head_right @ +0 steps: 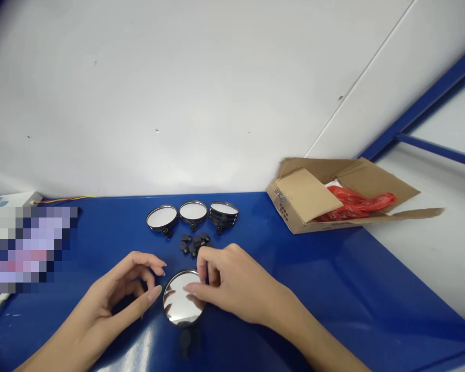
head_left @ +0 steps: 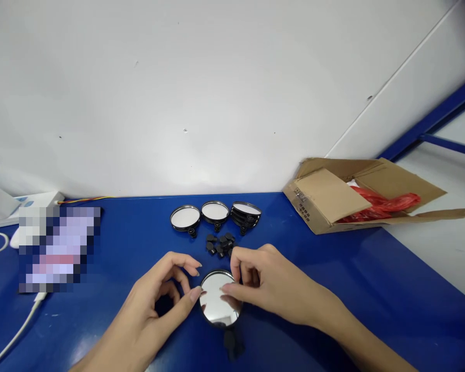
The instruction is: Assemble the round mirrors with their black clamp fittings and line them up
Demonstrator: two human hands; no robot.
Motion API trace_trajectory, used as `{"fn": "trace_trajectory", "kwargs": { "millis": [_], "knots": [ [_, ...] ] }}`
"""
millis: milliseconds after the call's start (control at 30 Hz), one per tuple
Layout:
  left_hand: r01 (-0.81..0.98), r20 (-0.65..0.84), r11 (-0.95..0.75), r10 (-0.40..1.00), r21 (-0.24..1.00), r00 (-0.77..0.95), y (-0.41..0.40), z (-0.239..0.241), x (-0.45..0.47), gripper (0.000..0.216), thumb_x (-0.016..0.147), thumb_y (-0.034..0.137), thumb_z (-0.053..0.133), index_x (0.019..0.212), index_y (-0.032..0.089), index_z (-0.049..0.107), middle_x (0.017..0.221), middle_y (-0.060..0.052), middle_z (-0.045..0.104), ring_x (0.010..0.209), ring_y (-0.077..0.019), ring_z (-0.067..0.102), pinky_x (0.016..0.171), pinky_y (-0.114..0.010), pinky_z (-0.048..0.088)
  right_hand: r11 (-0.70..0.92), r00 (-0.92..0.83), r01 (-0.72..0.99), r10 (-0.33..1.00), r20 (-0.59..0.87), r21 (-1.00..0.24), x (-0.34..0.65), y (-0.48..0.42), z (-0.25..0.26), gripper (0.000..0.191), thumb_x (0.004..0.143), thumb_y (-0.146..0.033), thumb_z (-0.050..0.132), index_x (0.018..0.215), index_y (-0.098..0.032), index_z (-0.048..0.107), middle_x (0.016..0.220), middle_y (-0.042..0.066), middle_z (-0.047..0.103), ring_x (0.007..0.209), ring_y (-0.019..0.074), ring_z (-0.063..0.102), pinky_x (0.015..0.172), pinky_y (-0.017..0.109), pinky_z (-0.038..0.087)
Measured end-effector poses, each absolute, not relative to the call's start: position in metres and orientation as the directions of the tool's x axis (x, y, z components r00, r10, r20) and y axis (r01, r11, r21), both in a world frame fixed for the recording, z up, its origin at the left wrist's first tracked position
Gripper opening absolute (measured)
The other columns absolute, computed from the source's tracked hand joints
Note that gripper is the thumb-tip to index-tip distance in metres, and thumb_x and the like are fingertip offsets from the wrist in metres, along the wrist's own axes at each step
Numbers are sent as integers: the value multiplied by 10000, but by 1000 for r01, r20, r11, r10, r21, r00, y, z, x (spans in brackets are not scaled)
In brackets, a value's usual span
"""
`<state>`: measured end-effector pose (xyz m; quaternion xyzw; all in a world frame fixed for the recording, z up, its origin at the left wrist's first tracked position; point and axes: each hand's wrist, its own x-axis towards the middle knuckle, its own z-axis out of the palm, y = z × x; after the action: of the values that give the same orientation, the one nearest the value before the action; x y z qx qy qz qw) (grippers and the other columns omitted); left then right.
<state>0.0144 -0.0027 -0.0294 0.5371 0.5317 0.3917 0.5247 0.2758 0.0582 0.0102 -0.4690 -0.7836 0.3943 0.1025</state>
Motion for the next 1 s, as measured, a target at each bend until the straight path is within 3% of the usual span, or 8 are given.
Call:
{"fn": "trace_trajectory", "kwargs": {
  "millis": [133,233,400,500,667,833,1000],
  "knots": [
    [197,-159,132,979,971,126,-3,-37,12,383,1007,556,827,1258,291,711,851,-13,694,754,-193,636,712,-307,512,290,-577,697,769,-274,-655,270,49,11,510,856,-611,960,931,-260,599,746,-77,767,722,188,636,723,310,399],
    [173,-199,175,971,969,132,-1,-45,8,451,1004,562,828,1317,282,665,762,5,685,707,-199,656,687,-309,536,259,-580,697,753,-312,-669,268,46,11,596,762,-618,1023,970,-271,586,756,-90,764,740,191,658,734,306,408],
    [124,-205,188,968,974,142,2,-53,3,506,980,564,865,1316,262,638,815,-3,742,712,-184,688,712,-300,573,149,-553,669,755,-353,-729,264,44,6,638,702,-570,1053,962,-278,549,742,-103,743,698,170,652,610,276,364],
    [103,-197,183,970,978,141,3,-55,2,478,987,554,865,1297,271,636,847,8,748,732,-170,698,712,-277,567,178,-550,657,778,-304,-733,260,42,1,690,643,-601,1065,919,-271,526,725,-105,720,657,158,615,608,277,350],
    [71,-216,207,963,976,160,7,-52,1,454,980,519,890,1276,277,646,840,18,763,735,-161,707,730,-268,586,237,-534,655,817,-217,-718,251,36,-6,717,671,-629,1051,927,-267,488,696,-108,702,611,153,583,648,283,332],
    [44,-181,176,964,983,194,12,-48,0,459,966,464,917,1333,292,702,1229,-46,783,800,-133,712,765,-269,626,239,-498,687,842,-207,-686,244,29,-13,741,700,-615,1041,1027,-275,469,777,-75,728,615,175,620,623,274,316],
    [-32,-174,183,966,983,193,13,-45,-3,559,961,434,930,1450,318,687,1242,-43,770,726,-94,683,737,-244,631,352,-516,648,855,-49,-676,246,28,-19,754,724,-623,1028,1052,-279,442,631,-145,551,506,127,497,580,262,270]
  ]
}}
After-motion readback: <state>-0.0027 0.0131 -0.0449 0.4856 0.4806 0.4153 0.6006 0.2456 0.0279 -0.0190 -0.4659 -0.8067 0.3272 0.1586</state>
